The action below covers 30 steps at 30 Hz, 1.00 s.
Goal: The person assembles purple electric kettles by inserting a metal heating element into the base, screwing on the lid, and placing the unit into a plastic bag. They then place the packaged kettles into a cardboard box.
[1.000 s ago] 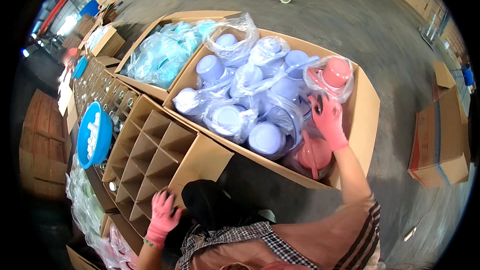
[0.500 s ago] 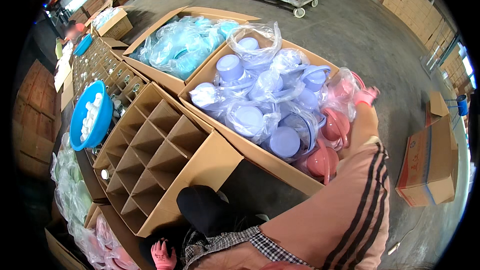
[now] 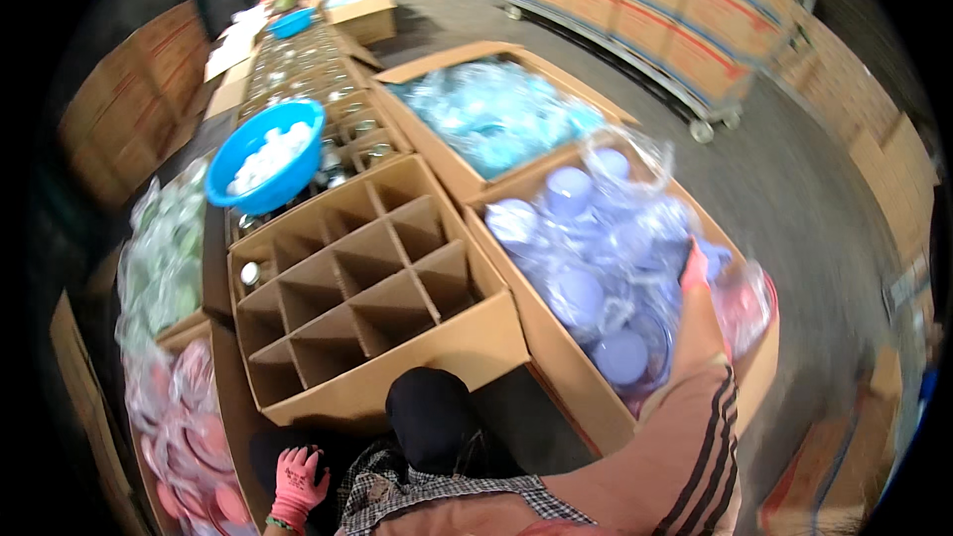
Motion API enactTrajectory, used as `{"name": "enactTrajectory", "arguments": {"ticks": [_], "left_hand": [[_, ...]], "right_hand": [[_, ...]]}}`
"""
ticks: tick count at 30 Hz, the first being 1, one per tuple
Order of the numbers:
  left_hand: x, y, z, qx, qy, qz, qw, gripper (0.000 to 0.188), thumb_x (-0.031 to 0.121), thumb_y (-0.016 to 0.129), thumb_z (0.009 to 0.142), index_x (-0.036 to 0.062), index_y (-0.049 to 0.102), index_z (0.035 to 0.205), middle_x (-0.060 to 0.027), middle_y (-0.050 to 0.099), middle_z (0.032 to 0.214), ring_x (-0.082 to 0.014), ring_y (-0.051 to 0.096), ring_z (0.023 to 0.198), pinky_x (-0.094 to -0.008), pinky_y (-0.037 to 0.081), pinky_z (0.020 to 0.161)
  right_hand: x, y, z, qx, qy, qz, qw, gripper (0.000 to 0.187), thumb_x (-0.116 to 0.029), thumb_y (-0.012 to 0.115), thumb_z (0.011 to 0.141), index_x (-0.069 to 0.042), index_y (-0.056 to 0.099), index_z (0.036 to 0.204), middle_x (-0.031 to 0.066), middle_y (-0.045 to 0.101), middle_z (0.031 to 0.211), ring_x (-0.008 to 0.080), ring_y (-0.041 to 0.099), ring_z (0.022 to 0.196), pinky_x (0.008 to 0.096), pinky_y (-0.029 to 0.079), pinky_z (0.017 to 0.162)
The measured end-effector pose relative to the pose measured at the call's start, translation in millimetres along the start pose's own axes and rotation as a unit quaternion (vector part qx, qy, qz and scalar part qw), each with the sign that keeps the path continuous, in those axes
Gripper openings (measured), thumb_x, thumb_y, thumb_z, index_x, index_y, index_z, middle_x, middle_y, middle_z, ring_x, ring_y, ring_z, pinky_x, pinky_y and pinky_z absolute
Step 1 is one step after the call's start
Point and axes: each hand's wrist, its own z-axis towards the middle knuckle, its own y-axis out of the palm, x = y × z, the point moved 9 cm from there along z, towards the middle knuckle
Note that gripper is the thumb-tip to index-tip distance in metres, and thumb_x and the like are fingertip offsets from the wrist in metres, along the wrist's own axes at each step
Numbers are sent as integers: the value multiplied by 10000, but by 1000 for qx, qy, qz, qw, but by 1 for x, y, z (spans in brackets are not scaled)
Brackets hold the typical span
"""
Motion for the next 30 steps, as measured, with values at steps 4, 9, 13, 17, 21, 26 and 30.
{"name": "enactTrajectory", "arguments": {"ticks": [4,9,13,17,21,26,30], "left_hand": [[-7,8,0,5,-27,-21,999,362,239,614,605,70,546,918,-101,539,878,-271,505,845,-419,363,810],[-12,-9,-43,-19,-91,10,996,352,246,612,617,56,553,907,-99,543,893,-266,500,863,-405,358,821],[-15,-4,-38,-5,-80,-1,997,355,252,613,622,56,555,913,-103,547,914,-265,501,880,-405,354,838],[-15,-7,-23,1,-60,-18,998,379,243,628,606,55,549,926,-114,540,902,-286,501,871,-414,359,827],[-7,-6,-10,12,-14,-54,998,386,209,637,593,57,534,932,-116,529,893,-298,494,869,-411,366,805],[-3,-13,-2,83,31,-141,986,347,183,613,644,43,534,951,-123,542,941,-311,496,889,-410,360,834],[2,-40,3,165,50,-227,959,339,140,613,673,43,524,986,-132,541,983,-323,489,932,-400,359,861]], "right_hand": [[6,-47,58,17,-39,-65,997,298,-332,513,812,-55,601,743,-11,496,646,114,425,603,271,361,573],[29,6,-5,-78,88,-22,993,272,-372,536,772,-114,532,686,6,395,574,125,381,536,275,311,499],[-11,-32,-13,39,43,34,998,247,-369,519,778,-124,542,790,6,452,666,130,428,580,262,336,493],[-128,-3,-88,-33,-5,174,984,240,-288,580,778,-86,560,907,8,514,752,137,483,652,270,400,587],[-262,6,-165,-22,-112,71,991,189,-220,620,761,-58,537,711,13,480,598,120,474,536,237,397,521],[-389,97,-301,-206,-204,-13,957,304,-274,628,755,-84,474,574,-3,430,529,103,435,497,221,362,511],[-436,160,-401,-297,-267,-83,913,338,-283,568,800,-67,445,571,-24,403,560,71,451,573,199,365,544]]}}
